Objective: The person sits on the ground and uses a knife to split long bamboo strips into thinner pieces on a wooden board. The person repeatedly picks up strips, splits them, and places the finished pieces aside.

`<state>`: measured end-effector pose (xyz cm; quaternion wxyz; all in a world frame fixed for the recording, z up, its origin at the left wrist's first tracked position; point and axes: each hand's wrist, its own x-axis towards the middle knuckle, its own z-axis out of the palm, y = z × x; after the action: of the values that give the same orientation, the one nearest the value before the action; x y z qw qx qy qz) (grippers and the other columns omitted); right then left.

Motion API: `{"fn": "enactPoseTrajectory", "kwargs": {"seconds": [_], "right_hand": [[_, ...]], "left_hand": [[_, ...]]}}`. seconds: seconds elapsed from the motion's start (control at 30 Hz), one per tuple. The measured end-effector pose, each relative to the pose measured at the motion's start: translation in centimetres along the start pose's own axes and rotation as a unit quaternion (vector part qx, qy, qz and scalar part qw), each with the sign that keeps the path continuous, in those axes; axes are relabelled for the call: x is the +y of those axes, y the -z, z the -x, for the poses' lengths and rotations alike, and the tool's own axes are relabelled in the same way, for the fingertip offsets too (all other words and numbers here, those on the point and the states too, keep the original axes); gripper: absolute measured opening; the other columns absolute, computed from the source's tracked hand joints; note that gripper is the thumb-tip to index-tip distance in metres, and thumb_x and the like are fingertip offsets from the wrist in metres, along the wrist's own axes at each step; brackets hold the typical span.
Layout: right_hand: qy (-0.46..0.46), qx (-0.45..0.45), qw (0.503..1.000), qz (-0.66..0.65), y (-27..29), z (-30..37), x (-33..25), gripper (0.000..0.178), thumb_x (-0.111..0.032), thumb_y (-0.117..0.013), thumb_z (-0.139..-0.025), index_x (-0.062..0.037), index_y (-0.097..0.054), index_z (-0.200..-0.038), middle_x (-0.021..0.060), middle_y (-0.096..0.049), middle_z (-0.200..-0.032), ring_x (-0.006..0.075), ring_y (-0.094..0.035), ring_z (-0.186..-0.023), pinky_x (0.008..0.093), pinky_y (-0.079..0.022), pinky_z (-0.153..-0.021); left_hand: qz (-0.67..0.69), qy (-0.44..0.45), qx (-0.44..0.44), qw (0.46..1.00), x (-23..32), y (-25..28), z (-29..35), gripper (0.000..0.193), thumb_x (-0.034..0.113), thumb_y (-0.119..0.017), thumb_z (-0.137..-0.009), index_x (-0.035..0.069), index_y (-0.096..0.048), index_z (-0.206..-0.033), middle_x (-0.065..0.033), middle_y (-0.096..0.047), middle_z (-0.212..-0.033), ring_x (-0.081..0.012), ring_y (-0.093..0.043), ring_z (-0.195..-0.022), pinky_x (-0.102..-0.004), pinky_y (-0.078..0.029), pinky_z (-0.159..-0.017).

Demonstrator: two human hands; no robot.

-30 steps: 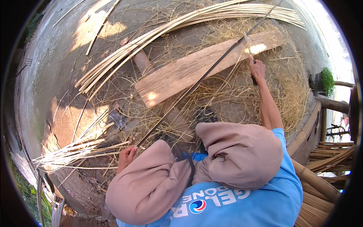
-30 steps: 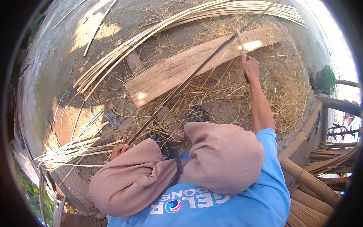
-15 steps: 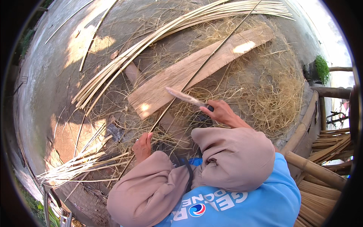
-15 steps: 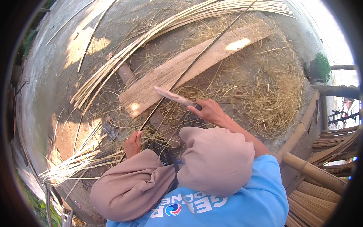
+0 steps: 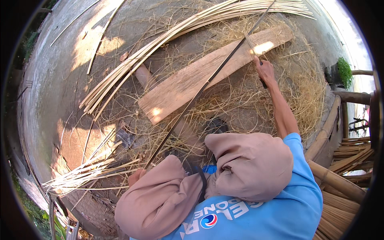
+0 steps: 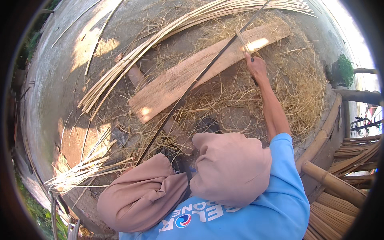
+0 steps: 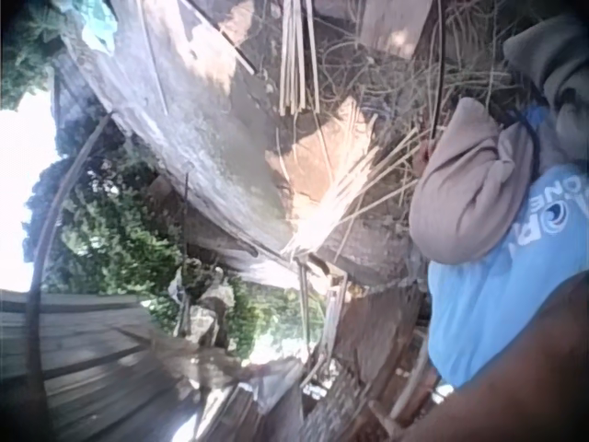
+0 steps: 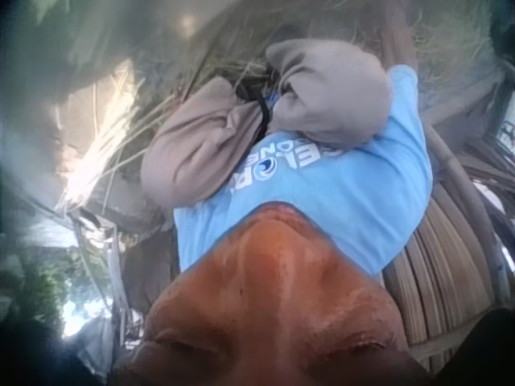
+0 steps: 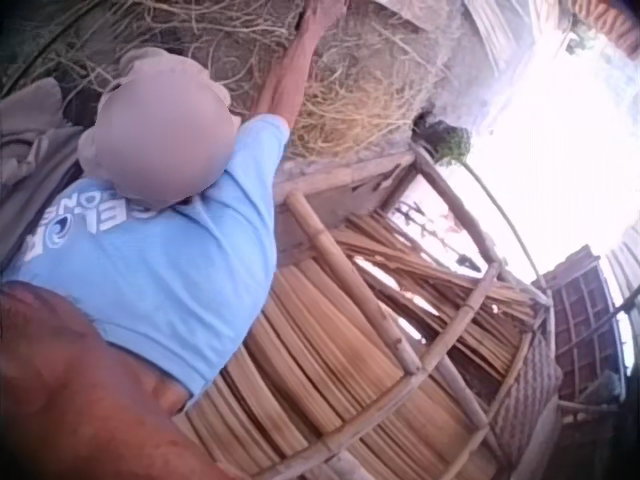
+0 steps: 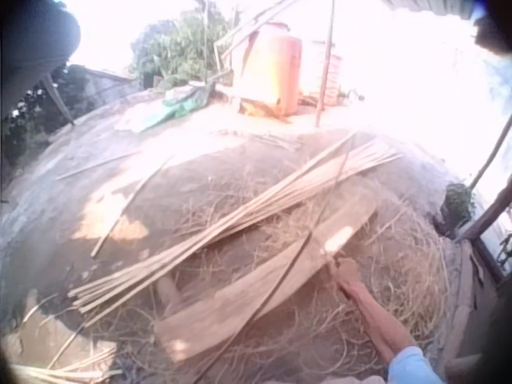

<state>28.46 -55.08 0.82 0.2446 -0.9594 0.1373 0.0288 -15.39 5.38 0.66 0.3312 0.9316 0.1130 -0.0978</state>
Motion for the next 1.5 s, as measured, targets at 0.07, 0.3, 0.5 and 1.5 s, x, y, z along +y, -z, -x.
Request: {"fn": "enactPoseTrajectory", "kwargs": {"seconds": [0.07,0.3,0.5,1.5], "right_hand": [[-0.006,0.017,0.999,-0.035,1.2,-2.2,0.3,0.071,-0.062,-0.055,-0.1,0.0017,-0.058,-0.069,0.0155,-0.059,-0.057,0.0283,-0.062,-0.053,0.0453,-0.05,-0.056],[0.135,-0.173,0.972,-0.089,-7.7,17.9,-9.0,0.065,-0.06,-0.059,-0.099,0.0031,-0.064,-0.082,0.0273,-0.062,-0.066,0.0416,-0.063,-0.065,0.0506,-0.048,-0.065],[0.111,-0.12,0.985,-0.053,-4.1,12.7,-4.3,0.065,-0.061,-0.058,-0.099,0.0009,-0.065,-0.082,0.0206,-0.06,-0.059,0.0343,-0.063,-0.058,0.0503,-0.049,-0.062],[0.051,-0.053,0.995,-0.07,-5.9,9.3,-4.9,0.062,-0.058,-0.058,-0.1,0.0003,-0.064,-0.08,0.02,-0.062,-0.06,0.0378,-0.064,-0.058,0.049,-0.051,-0.059]], "left_hand": [[0.07,-0.066,0.009,0.995,0.6,0.9,-0.8,0.037,0.043,-0.066,-0.1,0.011,-0.071,-0.117,-0.0165,-0.073,-0.095,-0.0337,-0.07,-0.087,-0.0415,-0.055,-0.074],[0.193,0.122,-0.239,0.944,11.1,-5.4,-13.6,0.039,0.043,-0.06,-0.104,0.006,-0.072,-0.101,-0.0152,-0.07,-0.077,-0.0369,-0.068,-0.073,-0.0484,-0.05,-0.068],[-0.068,0.038,-0.033,0.996,5.5,-4.6,-6.1,0.049,0.049,-0.05,-0.107,0.009,-0.059,-0.081,-0.0214,-0.06,-0.064,-0.0459,-0.062,-0.064,-0.0543,-0.042,-0.055],[0.161,0.011,-0.055,0.985,12.8,-6.4,-13.0,0.036,0.035,-0.064,-0.103,0.009,-0.073,-0.126,-0.0183,-0.077,-0.095,-0.023,-0.07,-0.07,-0.0352,-0.053,-0.071]]}}
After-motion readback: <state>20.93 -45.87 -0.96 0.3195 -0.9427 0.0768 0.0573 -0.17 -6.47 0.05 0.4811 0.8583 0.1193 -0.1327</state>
